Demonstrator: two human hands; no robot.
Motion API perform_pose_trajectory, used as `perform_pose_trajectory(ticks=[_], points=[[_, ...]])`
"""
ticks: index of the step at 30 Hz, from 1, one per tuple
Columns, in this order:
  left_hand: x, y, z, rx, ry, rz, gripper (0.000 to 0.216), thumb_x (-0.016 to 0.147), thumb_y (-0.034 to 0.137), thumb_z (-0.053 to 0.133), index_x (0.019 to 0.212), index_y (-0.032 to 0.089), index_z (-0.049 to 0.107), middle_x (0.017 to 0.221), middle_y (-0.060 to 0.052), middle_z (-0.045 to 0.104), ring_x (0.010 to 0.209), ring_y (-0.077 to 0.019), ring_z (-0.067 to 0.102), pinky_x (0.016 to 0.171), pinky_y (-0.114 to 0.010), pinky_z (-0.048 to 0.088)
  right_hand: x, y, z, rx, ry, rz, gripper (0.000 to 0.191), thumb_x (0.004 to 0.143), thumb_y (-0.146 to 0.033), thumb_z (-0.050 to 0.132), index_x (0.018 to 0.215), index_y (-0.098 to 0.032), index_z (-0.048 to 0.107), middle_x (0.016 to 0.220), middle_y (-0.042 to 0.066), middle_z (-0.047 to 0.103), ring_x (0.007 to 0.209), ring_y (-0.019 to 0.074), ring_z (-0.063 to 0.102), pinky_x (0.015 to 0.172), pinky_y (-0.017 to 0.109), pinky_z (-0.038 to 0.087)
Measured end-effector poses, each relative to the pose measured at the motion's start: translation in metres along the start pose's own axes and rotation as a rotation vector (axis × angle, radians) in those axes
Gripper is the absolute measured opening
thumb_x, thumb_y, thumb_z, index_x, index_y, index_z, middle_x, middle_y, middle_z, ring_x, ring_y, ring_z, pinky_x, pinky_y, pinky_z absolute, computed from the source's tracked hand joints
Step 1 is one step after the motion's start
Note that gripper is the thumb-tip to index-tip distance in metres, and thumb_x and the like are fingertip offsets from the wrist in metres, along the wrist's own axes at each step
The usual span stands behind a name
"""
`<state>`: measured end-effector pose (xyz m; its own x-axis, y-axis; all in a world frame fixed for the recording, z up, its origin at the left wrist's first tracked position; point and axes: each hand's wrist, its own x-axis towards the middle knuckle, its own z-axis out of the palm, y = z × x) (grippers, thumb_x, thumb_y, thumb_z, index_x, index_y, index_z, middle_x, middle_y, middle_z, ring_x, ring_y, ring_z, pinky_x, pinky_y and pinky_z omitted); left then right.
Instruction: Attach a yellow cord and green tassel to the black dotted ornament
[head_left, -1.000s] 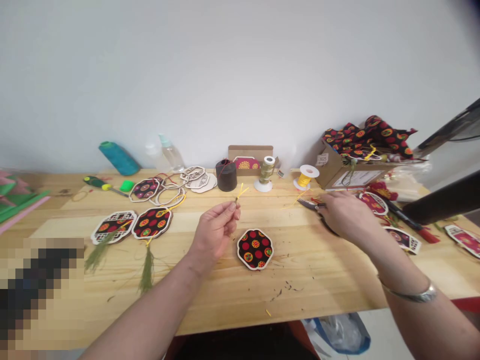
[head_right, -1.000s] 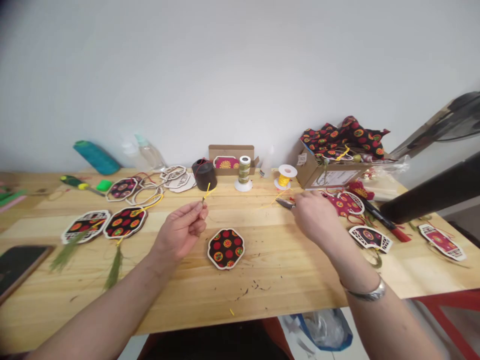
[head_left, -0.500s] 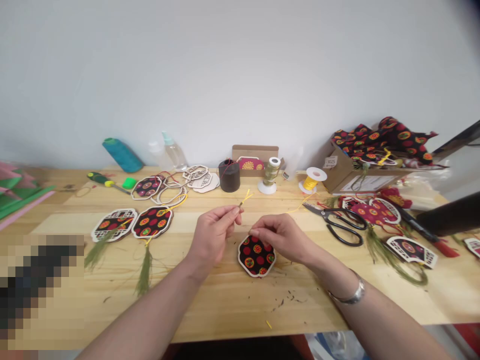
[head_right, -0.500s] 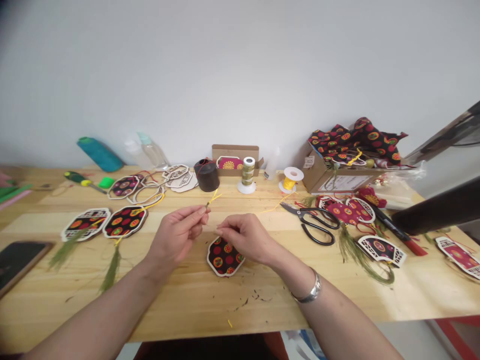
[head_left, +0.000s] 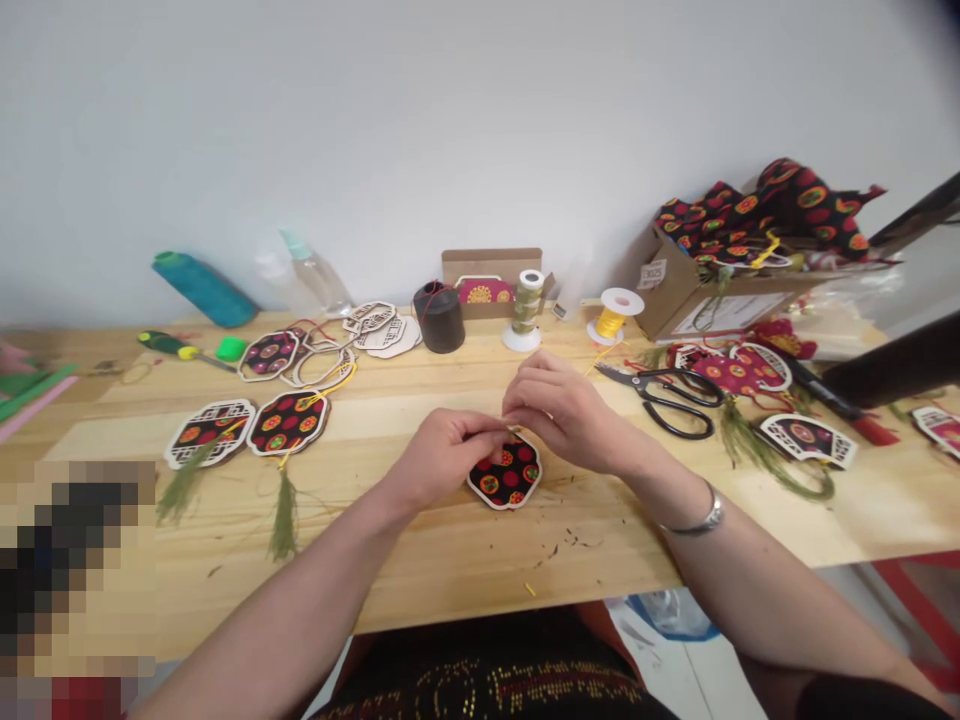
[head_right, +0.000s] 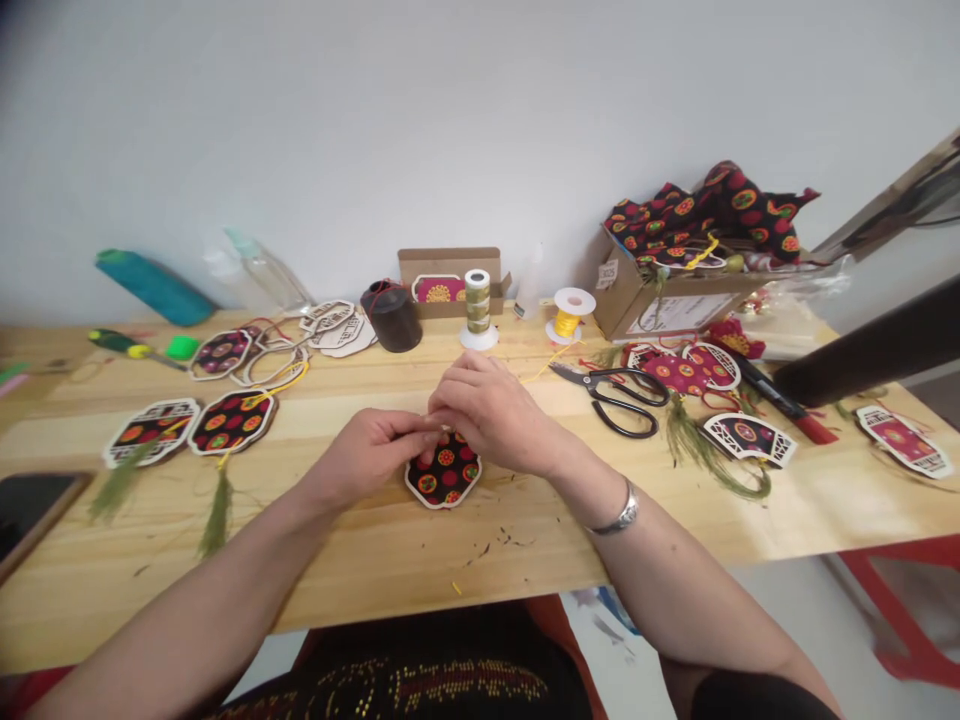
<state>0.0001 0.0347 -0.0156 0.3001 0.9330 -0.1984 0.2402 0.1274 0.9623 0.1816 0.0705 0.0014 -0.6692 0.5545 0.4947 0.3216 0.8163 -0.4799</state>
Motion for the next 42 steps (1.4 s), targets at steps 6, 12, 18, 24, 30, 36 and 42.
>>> perform_pose_trajectory(ticks=[6, 12, 18, 24, 30, 36, 42], points=[[-0.002, -0.002, -0.002, -0.362, -0.156, -0.101, 0.014, 0.068, 0.028, 0.072, 0.071, 0.015, 0.074, 0.053, -0.001, 0.059, 0.046, -0.0063, 0.043, 0.044, -0.019, 0.027, -0.002, 0.016, 0.0, 0.511, -0.132, 0.354, 0.015, 0.083, -0.023, 0.058, 0.071, -0.014, 0.06, 0.066, 0.0, 0.057, 0.063, 0.0104, 0.048, 0.062, 0.025, 0.04], [0.003, -0.002, -0.006, -0.701, -0.094, -0.154, 0.021, 0.063, 0.028, 0.078, 0.073, 0.01, 0.071, 0.055, 0.001, 0.052, 0.041, -0.0001, 0.028, 0.04, -0.017, 0.012, -0.002, 0.013, 0.019, 0.814, -0.012, 0.616, 0.021, 0.076, -0.034, 0.063, 0.07, -0.014, 0.062, 0.065, 0.0, 0.061, 0.061, 0.0105, 0.053, 0.062, 0.026, 0.043], [0.005, -0.003, -0.006, -0.685, 0.048, -0.131, 0.022, 0.062, 0.029, 0.078, 0.065, 0.01, 0.068, 0.059, 0.0, 0.055, 0.042, 0.0006, 0.027, 0.039, -0.016, 0.013, -0.002, 0.002, 0.026, 0.565, 0.17, 0.543, 0.018, 0.078, -0.029, 0.062, 0.068, -0.014, 0.062, 0.063, 0.0, 0.059, 0.059, 0.0092, 0.049, 0.058, 0.024, 0.04], [0.005, -0.004, -0.003, -0.557, 0.178, -0.088, 0.022, 0.063, 0.033, 0.076, 0.068, 0.012, 0.071, 0.063, -0.001, 0.06, 0.042, -0.0006, 0.029, 0.04, -0.017, 0.017, -0.001, -0.002, 0.024, 0.489, 0.137, 0.516, 0.02, 0.079, -0.03, 0.06, 0.069, -0.014, 0.066, 0.065, 0.002, 0.064, 0.058, 0.0095, 0.05, 0.056, 0.023, 0.041], [0.005, -0.007, -0.002, -0.485, 0.235, -0.049, 0.021, 0.065, 0.034, 0.075, 0.073, 0.015, 0.074, 0.065, -0.001, 0.062, 0.043, -0.0015, 0.029, 0.042, -0.019, 0.022, 0.0, -0.002, 0.024, 0.571, 0.121, 0.574, 0.023, 0.078, -0.034, 0.061, 0.069, -0.014, 0.065, 0.066, 0.003, 0.066, 0.058, 0.0101, 0.051, 0.056, 0.023, 0.041], [0.004, -0.007, -0.003, -0.429, 0.244, 0.053, 0.014, 0.068, 0.03, 0.073, 0.071, 0.016, 0.075, 0.111, -0.006, 0.056, 0.048, 0.0015, 0.033, 0.043, -0.019, 0.025, -0.001, 0.0, 0.024, 0.643, 0.102, 0.641, 0.028, 0.076, -0.041, 0.062, 0.069, -0.014, 0.063, 0.062, 0.0, 0.058, 0.056, 0.0092, 0.046, 0.054, 0.023, 0.037], [0.003, -0.003, -0.004, -0.496, 0.229, 0.054, 0.013, 0.068, 0.026, 0.072, 0.072, 0.014, 0.075, 0.108, -0.01, 0.061, 0.042, 0.0027, 0.03, 0.041, -0.021, 0.021, -0.002, 0.0, 0.026, 0.692, 0.08, 0.66, 0.028, 0.075, -0.04, 0.063, 0.066, -0.014, 0.061, 0.056, -0.003, 0.05, 0.052, 0.0069, 0.038, 0.048, 0.021, 0.031]])
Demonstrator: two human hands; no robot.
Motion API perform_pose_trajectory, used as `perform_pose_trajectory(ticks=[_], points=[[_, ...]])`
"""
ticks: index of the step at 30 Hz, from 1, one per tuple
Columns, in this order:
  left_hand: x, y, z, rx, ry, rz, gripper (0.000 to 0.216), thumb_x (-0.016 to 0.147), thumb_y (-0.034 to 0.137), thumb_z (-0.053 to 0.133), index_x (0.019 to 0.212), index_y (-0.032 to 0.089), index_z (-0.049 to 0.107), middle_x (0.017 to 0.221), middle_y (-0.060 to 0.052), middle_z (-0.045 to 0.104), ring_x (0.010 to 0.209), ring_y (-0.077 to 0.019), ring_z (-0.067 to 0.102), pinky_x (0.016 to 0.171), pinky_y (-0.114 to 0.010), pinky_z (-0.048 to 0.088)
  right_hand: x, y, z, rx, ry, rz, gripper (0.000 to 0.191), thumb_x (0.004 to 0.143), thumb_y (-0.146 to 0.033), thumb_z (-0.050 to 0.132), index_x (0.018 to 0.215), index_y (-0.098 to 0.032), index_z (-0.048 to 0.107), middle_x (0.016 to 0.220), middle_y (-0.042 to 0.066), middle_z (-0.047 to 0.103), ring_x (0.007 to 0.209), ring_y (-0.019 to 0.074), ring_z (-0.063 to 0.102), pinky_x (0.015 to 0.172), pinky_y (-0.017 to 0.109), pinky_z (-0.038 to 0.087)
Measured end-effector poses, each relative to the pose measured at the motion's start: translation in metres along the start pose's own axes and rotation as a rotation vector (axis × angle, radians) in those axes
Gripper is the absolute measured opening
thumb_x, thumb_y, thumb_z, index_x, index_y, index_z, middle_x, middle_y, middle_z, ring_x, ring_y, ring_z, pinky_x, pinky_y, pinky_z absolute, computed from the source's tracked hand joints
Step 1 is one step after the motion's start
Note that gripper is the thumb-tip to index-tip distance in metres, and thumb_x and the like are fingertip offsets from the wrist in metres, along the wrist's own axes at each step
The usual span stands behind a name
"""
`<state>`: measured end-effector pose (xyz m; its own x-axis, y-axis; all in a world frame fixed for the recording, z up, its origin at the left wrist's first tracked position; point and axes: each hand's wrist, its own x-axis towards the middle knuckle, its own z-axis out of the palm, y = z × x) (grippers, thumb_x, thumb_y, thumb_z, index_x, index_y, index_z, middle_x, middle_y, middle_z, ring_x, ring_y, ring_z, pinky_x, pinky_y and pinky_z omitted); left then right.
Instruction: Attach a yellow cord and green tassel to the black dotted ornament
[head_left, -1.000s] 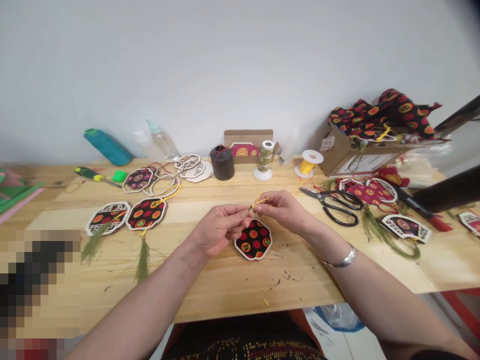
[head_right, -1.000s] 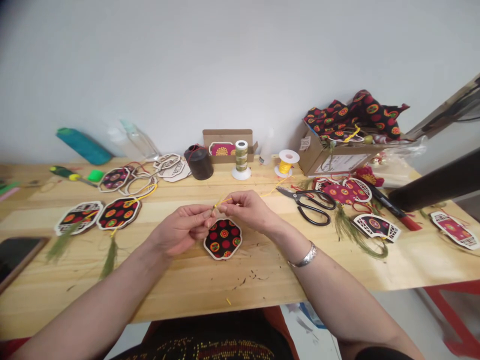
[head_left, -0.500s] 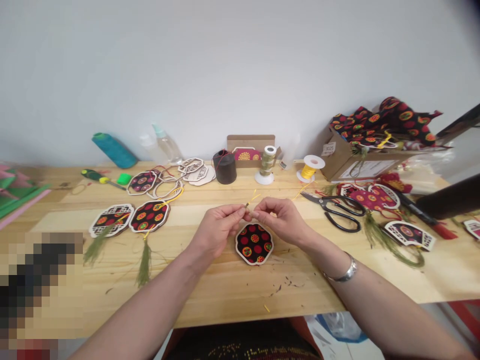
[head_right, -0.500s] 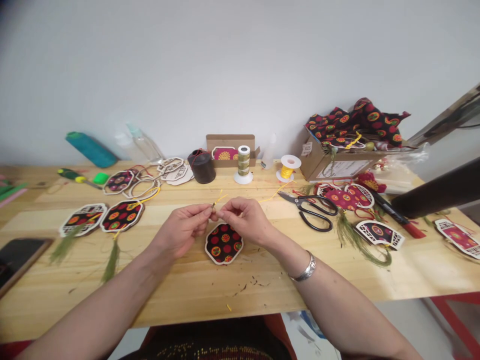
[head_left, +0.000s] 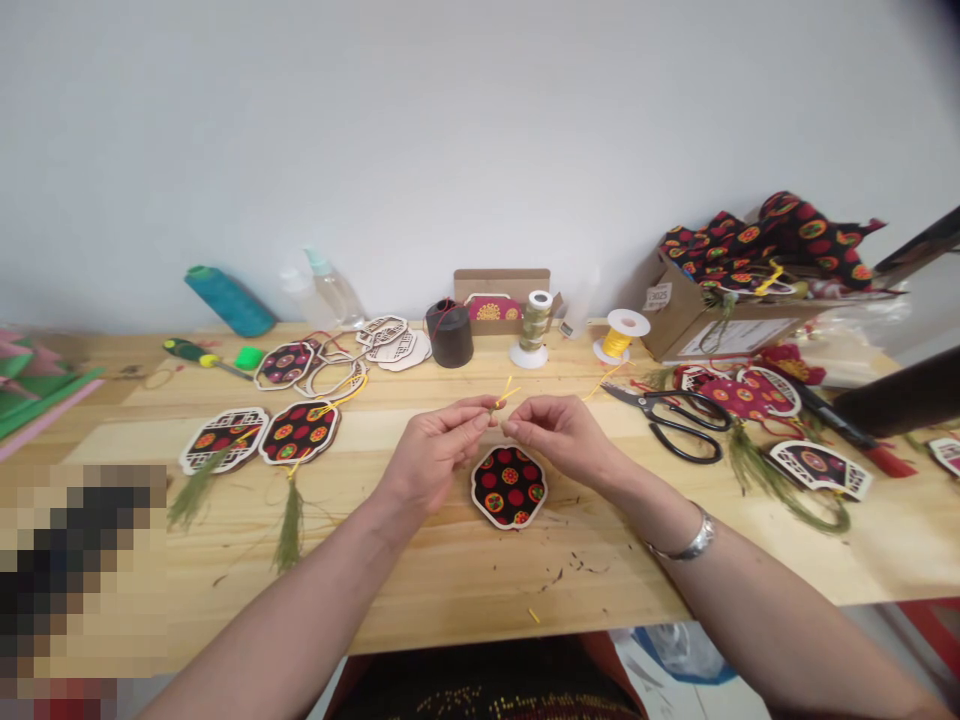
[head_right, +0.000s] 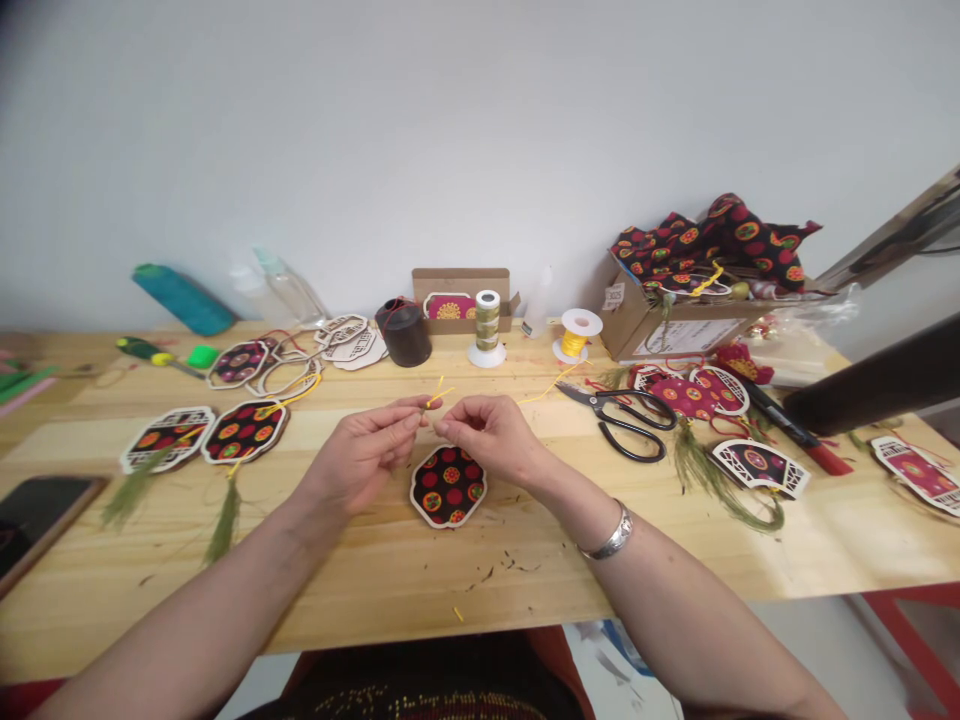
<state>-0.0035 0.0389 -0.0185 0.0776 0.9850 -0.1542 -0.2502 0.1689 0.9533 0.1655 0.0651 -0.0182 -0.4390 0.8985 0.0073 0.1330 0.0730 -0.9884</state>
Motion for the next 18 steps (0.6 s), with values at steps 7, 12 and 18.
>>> perform_pose_trajectory(ticks=[7, 12, 18], points=[[0.0017, -0.0015, 0.0014, 0.015, 0.065, 0.027, 0.013, 0.066, 0.026, 0.074, 0.07, 0.014, 0.076, 0.095, -0.007, 0.064, 0.043, 0.0002, 0.034, 0.041, -0.021, 0.023, 0.0007, 0.0012, 0.0013, -0.021, 0.0, -0.007, 0.024, 0.075, -0.036, 0.063, 0.071, -0.013, 0.067, 0.059, -0.001, 0.058, 0.053, 0.0082, 0.045, 0.05, 0.022, 0.037], [0.0007, -0.0032, -0.0014, 0.145, 0.12, 0.13, 0.01, 0.069, 0.026, 0.071, 0.072, 0.017, 0.076, 0.092, -0.007, 0.067, 0.055, -0.0069, 0.046, 0.049, -0.022, 0.033, 0.0, -0.0001, 0.0023, -0.099, 0.166, -0.134, 0.022, 0.081, -0.033, 0.058, 0.074, -0.015, 0.068, 0.066, 0.002, 0.065, 0.061, 0.0116, 0.054, 0.059, 0.025, 0.044], [-0.0018, -0.0007, -0.0013, 0.316, 0.106, 0.246, 0.009, 0.074, 0.02, 0.067, 0.074, 0.019, 0.076, 0.092, -0.006, 0.069, 0.085, -0.0171, 0.06, 0.077, -0.027, 0.044, -0.0039, 0.0003, 0.007, -0.267, 0.258, -0.325, 0.01, 0.077, -0.027, 0.067, 0.074, -0.018, 0.068, 0.071, 0.003, 0.068, 0.066, 0.0138, 0.058, 0.063, 0.028, 0.045]])
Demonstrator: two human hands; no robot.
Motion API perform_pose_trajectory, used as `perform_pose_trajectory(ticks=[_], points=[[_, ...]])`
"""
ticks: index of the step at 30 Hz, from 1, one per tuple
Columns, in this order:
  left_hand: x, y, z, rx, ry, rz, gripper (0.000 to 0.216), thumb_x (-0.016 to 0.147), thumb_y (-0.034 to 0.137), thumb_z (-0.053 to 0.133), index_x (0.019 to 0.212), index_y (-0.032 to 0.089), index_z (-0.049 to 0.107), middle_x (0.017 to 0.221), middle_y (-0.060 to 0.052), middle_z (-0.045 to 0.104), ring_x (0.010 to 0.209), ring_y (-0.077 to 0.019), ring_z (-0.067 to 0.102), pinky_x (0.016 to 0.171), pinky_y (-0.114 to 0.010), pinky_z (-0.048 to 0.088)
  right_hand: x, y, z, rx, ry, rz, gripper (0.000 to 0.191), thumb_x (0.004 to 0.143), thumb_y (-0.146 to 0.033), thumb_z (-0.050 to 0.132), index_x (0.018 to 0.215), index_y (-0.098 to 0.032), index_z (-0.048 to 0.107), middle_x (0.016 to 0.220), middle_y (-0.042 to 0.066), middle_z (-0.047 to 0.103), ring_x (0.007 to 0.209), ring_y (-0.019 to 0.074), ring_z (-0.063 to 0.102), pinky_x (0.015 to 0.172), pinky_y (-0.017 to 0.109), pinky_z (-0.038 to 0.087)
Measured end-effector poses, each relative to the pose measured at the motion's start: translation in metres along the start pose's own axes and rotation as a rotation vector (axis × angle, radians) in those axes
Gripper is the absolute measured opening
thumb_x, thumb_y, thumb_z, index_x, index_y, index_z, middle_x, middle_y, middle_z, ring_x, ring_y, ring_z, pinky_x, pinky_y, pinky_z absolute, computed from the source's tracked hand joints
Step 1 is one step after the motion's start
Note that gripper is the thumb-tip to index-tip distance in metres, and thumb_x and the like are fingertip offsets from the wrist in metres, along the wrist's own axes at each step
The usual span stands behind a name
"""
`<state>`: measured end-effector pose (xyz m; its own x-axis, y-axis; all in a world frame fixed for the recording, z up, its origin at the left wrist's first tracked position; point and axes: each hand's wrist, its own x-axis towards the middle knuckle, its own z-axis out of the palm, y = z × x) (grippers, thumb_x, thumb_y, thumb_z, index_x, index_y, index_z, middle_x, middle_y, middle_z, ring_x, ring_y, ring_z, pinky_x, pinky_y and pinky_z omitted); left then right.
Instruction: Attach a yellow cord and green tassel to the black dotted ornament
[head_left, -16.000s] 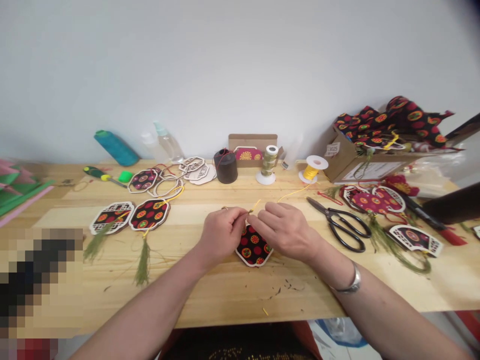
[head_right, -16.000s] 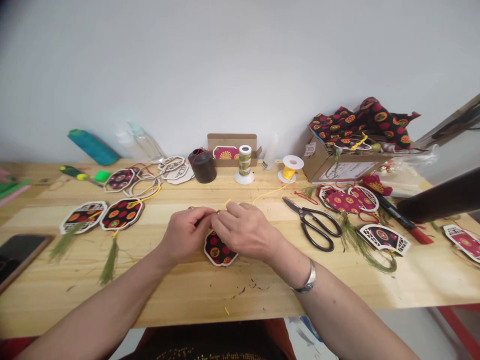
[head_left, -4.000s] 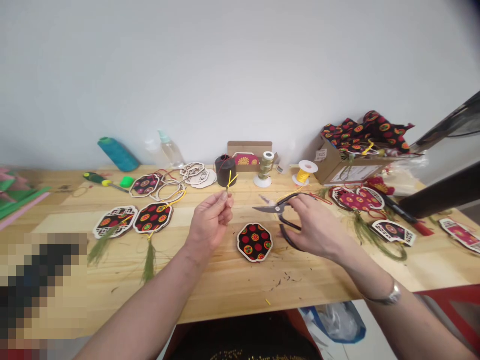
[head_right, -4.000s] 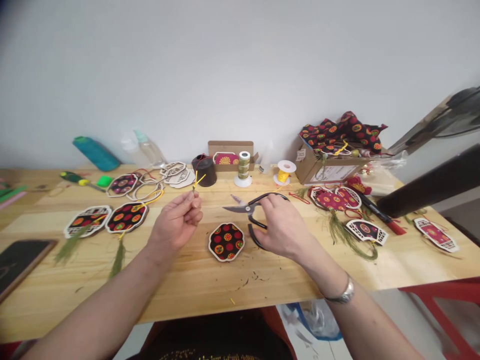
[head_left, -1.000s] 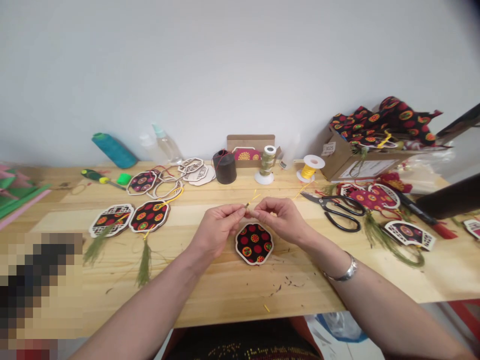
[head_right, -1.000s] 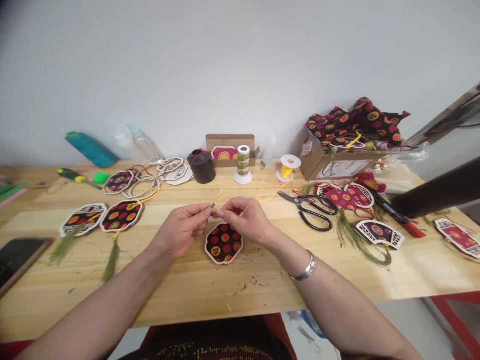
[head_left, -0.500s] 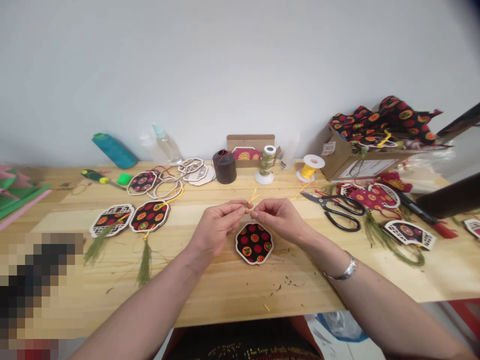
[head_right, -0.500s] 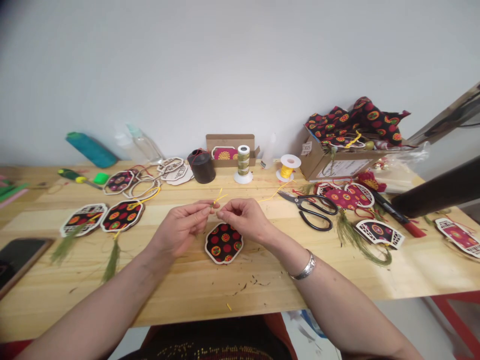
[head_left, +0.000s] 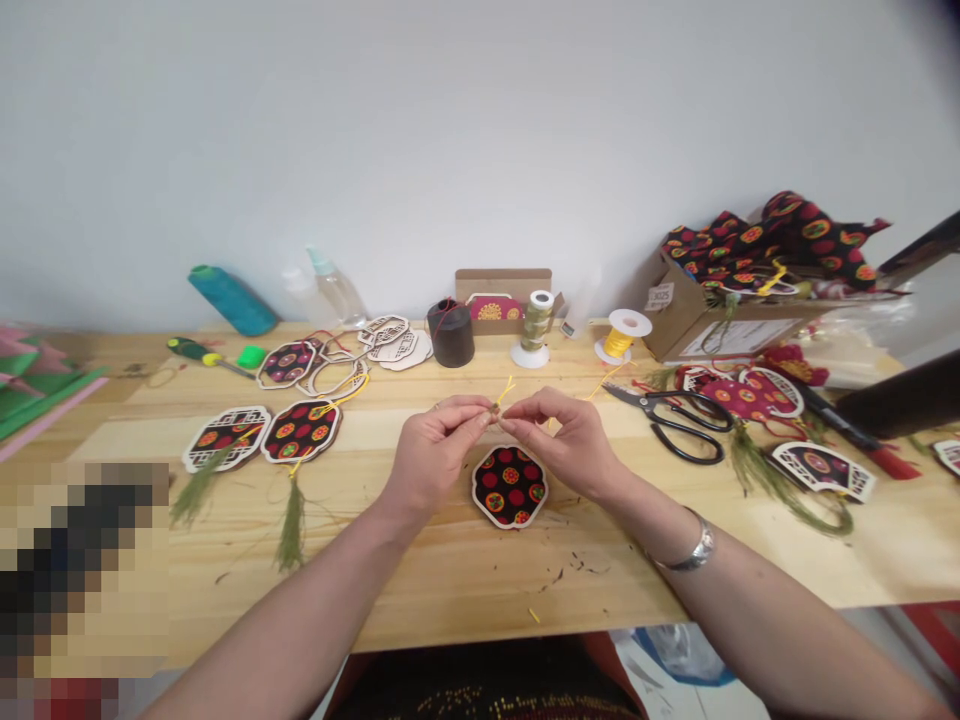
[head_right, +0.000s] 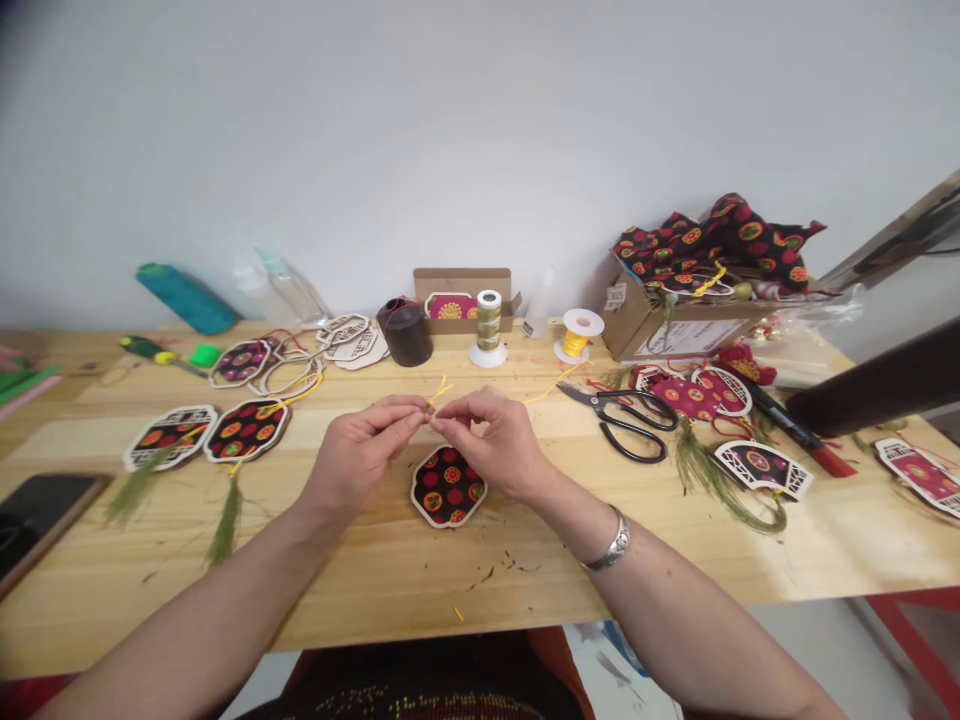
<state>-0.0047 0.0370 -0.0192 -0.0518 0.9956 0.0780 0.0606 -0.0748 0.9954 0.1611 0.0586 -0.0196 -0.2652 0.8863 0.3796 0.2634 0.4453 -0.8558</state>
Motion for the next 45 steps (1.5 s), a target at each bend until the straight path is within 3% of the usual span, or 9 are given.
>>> perform_pose_trajectory(ticks=[3, 7, 10, 12, 16, 23, 32, 38, 45], points=[[-0.001, 0.001, 0.001, 0.018, 0.002, 0.032, 0.009, 0.073, 0.019, 0.068, 0.075, 0.02, 0.077, 0.09, -0.006, 0.07, 0.089, -0.0182, 0.061, 0.084, -0.029, 0.044, -0.002, 0.002, 0.002, -0.079, 0.02, -0.125, 0.009, 0.08, -0.021, 0.063, 0.072, -0.019, 0.067, 0.067, 0.002, 0.066, 0.063, 0.0131, 0.055, 0.062, 0.028, 0.044], [-0.001, 0.0, 0.003, 0.004, 0.007, 0.027, 0.009, 0.072, 0.019, 0.069, 0.074, 0.02, 0.077, 0.088, -0.006, 0.07, 0.089, -0.0177, 0.06, 0.083, -0.028, 0.044, -0.004, 0.007, 0.003, -0.282, 0.014, -0.379, 0.011, 0.084, -0.019, 0.058, 0.077, -0.017, 0.066, 0.064, 0.003, 0.062, 0.064, 0.0142, 0.05, 0.062, 0.029, 0.04], [-0.001, -0.001, 0.004, -0.126, 0.008, -0.066, 0.006, 0.069, 0.021, 0.071, 0.071, 0.019, 0.076, 0.092, -0.006, 0.068, 0.072, -0.0128, 0.058, 0.062, -0.024, 0.044, -0.005, 0.008, 0.002, -0.457, -0.036, -0.505, 0.012, 0.086, -0.019, 0.054, 0.081, -0.018, 0.065, 0.066, 0.003, 0.064, 0.067, 0.0156, 0.049, 0.063, 0.032, 0.036], [0.001, -0.001, 0.004, -0.269, 0.003, -0.173, 0.009, 0.065, 0.023, 0.074, 0.07, 0.015, 0.075, 0.089, -0.006, 0.067, 0.052, -0.0055, 0.047, 0.046, -0.022, 0.034, -0.005, 0.007, 0.001, -0.491, -0.084, -0.536, 0.013, 0.087, -0.019, 0.053, 0.082, -0.018, 0.065, 0.069, 0.003, 0.065, 0.07, 0.0162, 0.049, 0.064, 0.033, 0.035], [0.004, 0.003, 0.002, -0.506, -0.065, -0.345, 0.017, 0.062, 0.022, 0.076, 0.072, 0.009, 0.072, 0.065, -0.001, 0.057, 0.039, 0.0015, 0.027, 0.038, -0.017, 0.017, -0.005, 0.0, -0.003, -0.375, -0.128, -0.539, 0.012, 0.085, -0.02, 0.054, 0.077, -0.018, 0.062, 0.068, 0.003, 0.064, 0.069, 0.0162, 0.049, 0.066, 0.033, 0.038], [0.007, 0.005, -0.003, -0.714, -0.126, -0.457, 0.01, 0.066, 0.012, 0.071, 0.074, 0.007, 0.069, 0.071, 0.0, 0.056, 0.04, 0.0024, 0.023, 0.037, -0.013, 0.02, 0.006, 0.006, -0.009, -0.228, 0.166, -0.447, 0.013, 0.085, -0.012, 0.053, 0.087, -0.019, 0.063, 0.075, 0.004, 0.064, 0.071, 0.0162, 0.055, 0.069, 0.034, 0.043], [0.004, 0.004, -0.002, -0.768, -0.248, -0.521, 0.007, 0.072, 0.012, 0.065, 0.076, 0.007, 0.068, 0.054, 0.007, 0.032, 0.041, -0.0007, 0.017, 0.037, -0.013, 0.019, 0.002, 0.008, -0.004, -0.252, 0.127, -0.511, 0.009, 0.082, -0.017, 0.062, 0.083, -0.024, 0.068, 0.075, 0.003, 0.06, 0.072, 0.0167, 0.05, 0.067, 0.034, 0.044], [0.002, 0.002, 0.0, -0.778, -0.301, -0.542, 0.01, 0.071, 0.014, 0.067, 0.077, 0.007, 0.069, 0.055, 0.007, 0.033, 0.042, -0.0001, 0.015, 0.038, -0.012, 0.017, 0.002, 0.005, -0.005, -0.251, 0.134, -0.606, 0.01, 0.081, -0.015, 0.062, 0.082, -0.023, 0.068, 0.07, 0.001, 0.056, 0.066, 0.0141, 0.046, 0.065, 0.032, 0.041], [0.002, 0.003, 0.003, -0.706, -0.306, -0.506, 0.014, 0.07, 0.018, 0.071, 0.078, 0.007, 0.071, 0.052, 0.007, 0.034, 0.042, 0.0001, 0.016, 0.039, -0.014, 0.015, 0.0, 0.0, -0.004, -0.194, 0.076, -0.514, 0.014, 0.084, -0.013, 0.058, 0.075, -0.022, 0.066, 0.071, 0.002, 0.056, 0.071, 0.0154, 0.048, 0.067, 0.033, 0.041]])
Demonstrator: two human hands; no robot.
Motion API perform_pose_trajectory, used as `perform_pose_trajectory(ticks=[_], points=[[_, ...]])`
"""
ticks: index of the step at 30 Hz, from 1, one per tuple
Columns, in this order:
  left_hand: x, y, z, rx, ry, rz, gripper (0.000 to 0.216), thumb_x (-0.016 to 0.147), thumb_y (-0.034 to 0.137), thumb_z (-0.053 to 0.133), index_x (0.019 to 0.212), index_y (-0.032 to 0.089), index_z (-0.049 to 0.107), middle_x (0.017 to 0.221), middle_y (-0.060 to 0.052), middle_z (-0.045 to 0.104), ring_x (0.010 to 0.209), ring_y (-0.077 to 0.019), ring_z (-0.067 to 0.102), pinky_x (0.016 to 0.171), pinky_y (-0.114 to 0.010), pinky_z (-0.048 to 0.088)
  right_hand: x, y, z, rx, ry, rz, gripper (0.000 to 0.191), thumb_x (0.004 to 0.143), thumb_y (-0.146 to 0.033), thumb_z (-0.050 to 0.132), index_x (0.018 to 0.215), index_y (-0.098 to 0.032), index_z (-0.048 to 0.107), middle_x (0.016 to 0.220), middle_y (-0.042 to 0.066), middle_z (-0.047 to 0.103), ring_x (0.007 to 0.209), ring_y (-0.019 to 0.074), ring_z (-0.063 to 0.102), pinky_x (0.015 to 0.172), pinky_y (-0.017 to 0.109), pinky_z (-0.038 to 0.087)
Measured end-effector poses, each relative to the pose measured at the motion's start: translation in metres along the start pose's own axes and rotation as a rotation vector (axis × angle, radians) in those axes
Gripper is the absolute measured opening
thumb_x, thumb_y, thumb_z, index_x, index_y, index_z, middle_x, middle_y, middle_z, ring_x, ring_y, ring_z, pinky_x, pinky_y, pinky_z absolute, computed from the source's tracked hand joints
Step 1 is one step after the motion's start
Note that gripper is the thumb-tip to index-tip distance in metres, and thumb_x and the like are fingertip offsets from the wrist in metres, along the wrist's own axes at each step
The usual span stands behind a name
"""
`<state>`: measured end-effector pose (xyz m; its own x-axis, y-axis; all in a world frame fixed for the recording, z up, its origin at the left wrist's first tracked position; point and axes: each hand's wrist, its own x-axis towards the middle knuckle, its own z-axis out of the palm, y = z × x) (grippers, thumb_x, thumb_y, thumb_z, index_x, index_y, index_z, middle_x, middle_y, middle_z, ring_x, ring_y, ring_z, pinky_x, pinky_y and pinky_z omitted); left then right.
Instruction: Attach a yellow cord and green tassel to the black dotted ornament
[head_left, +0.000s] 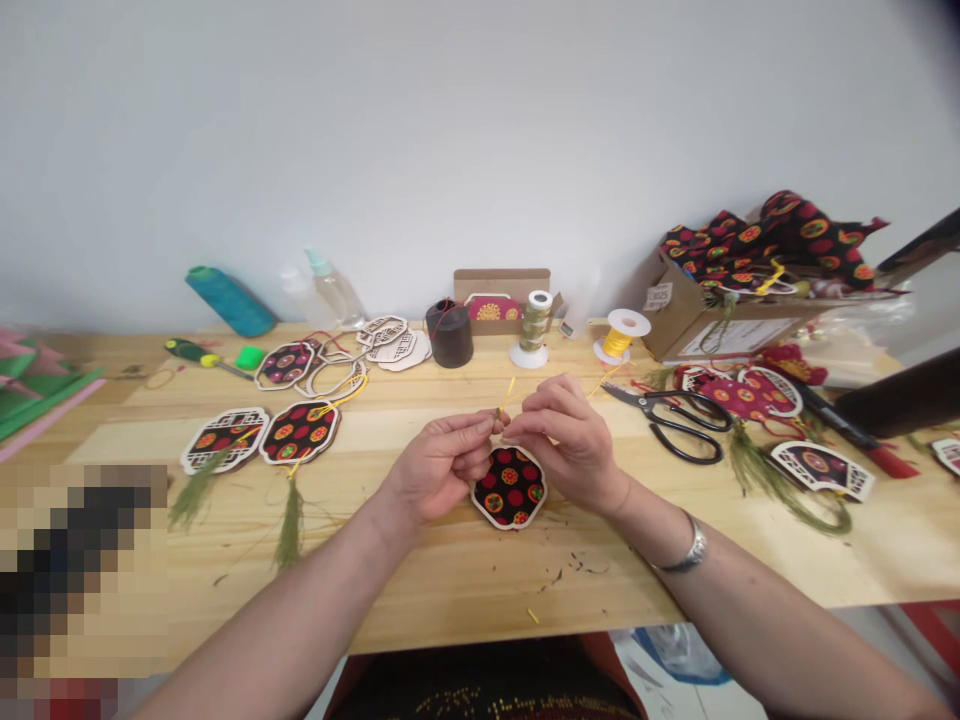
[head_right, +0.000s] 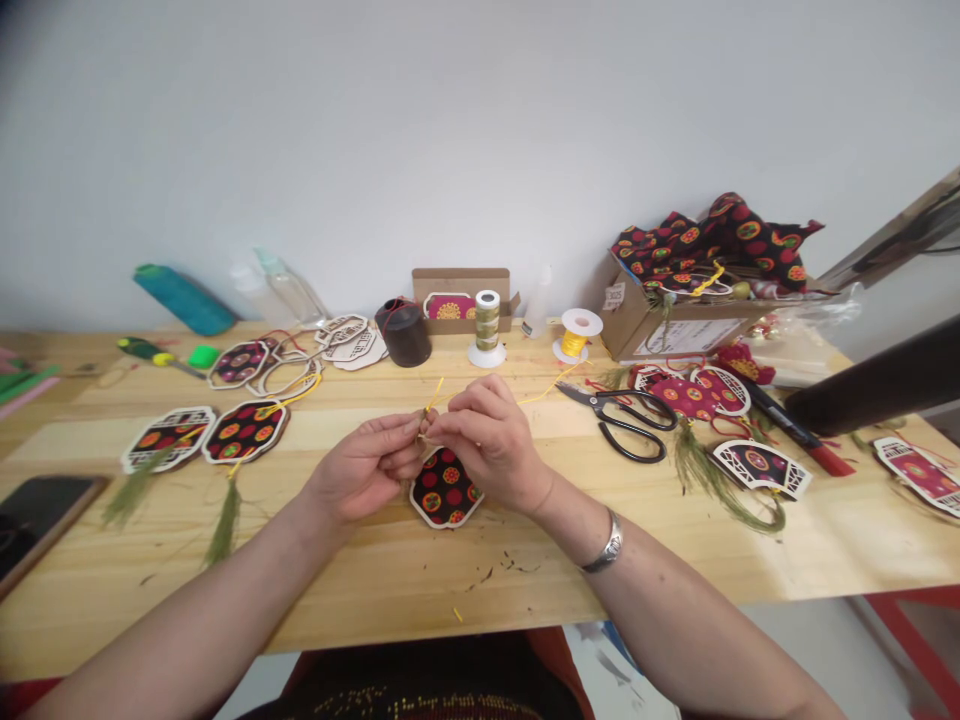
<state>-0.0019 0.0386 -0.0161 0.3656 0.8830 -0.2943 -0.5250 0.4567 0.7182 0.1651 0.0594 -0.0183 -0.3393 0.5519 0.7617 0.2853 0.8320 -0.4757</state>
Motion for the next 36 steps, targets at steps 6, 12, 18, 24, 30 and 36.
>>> perform_pose_trajectory(ticks=[6, 12, 18, 24, 30, 36], points=[[0.002, 0.0, -0.002, 0.085, 0.06, 0.072, 0.019, 0.066, 0.022, 0.074, 0.078, 0.007, 0.072, 0.05, 0.007, 0.035, 0.041, 0.0005, 0.02, 0.04, -0.015, 0.013, 0.002, -0.004, -0.001, 0.112, -0.018, 0.134, 0.011, 0.081, -0.011, 0.06, 0.074, -0.019, 0.062, 0.072, 0.002, 0.058, 0.072, 0.015, 0.051, 0.07, 0.033, 0.042], [0.002, -0.003, -0.001, 0.241, 0.187, 0.229, 0.016, 0.065, 0.024, 0.075, 0.073, 0.01, 0.073, 0.069, -0.002, 0.058, 0.04, 0.0024, 0.028, 0.04, -0.018, 0.014, 0.002, -0.002, -0.001, 0.099, -0.055, 0.26, 0.011, 0.077, -0.011, 0.065, 0.068, -0.017, 0.062, 0.066, 0.001, 0.057, 0.068, 0.0141, 0.05, 0.068, 0.031, 0.04], [0.005, -0.007, -0.002, 0.354, 0.248, 0.32, 0.012, 0.066, 0.026, 0.074, 0.07, 0.014, 0.075, 0.093, -0.005, 0.065, 0.04, 0.0027, 0.032, 0.039, -0.02, 0.018, 0.0, -0.002, 0.001, 0.023, -0.089, 0.301, 0.012, 0.075, -0.012, 0.066, 0.064, -0.017, 0.063, 0.061, 0.0, 0.053, 0.065, 0.0138, 0.048, 0.063, 0.029, 0.039], [0.006, -0.009, -0.006, 0.472, 0.276, 0.385, 0.011, 0.068, 0.027, 0.073, 0.072, 0.017, 0.076, 0.095, -0.006, 0.068, 0.05, -0.0039, 0.045, 0.046, -0.021, 0.033, -0.001, 0.001, 0.001, -0.063, -0.141, 0.25, 0.01, 0.077, -0.012, 0.064, 0.067, -0.016, 0.064, 0.061, 0.001, 0.052, 0.065, 0.0145, 0.047, 0.064, 0.03, 0.038], [0.003, -0.01, -0.008, 0.678, 0.27, 0.474, 0.01, 0.075, 0.027, 0.067, 0.075, 0.021, 0.075, 0.093, -0.005, 0.07, 0.075, -0.014, 0.06, 0.07, -0.028, 0.047, -0.003, 0.002, 0.001, -0.168, -0.182, 0.172, 0.012, 0.079, -0.015, 0.06, 0.068, -0.016, 0.064, 0.063, 0.003, 0.056, 0.069, 0.0171, 0.046, 0.064, 0.032, 0.037], [0.003, -0.009, -0.008, 0.804, 0.259, 0.567, 0.01, 0.076, 0.021, 0.065, 0.076, 0.021, 0.075, 0.088, -0.003, 0.07, 0.087, -0.0151, 0.063, 0.083, -0.027, 0.048, -0.004, 0.0, 0.002, -0.193, -0.207, 0.134, 0.013, 0.081, -0.016, 0.058, 0.07, -0.017, 0.064, 0.065, 0.004, 0.058, 0.071, 0.0177, 0.046, 0.065, 0.033, 0.038]])
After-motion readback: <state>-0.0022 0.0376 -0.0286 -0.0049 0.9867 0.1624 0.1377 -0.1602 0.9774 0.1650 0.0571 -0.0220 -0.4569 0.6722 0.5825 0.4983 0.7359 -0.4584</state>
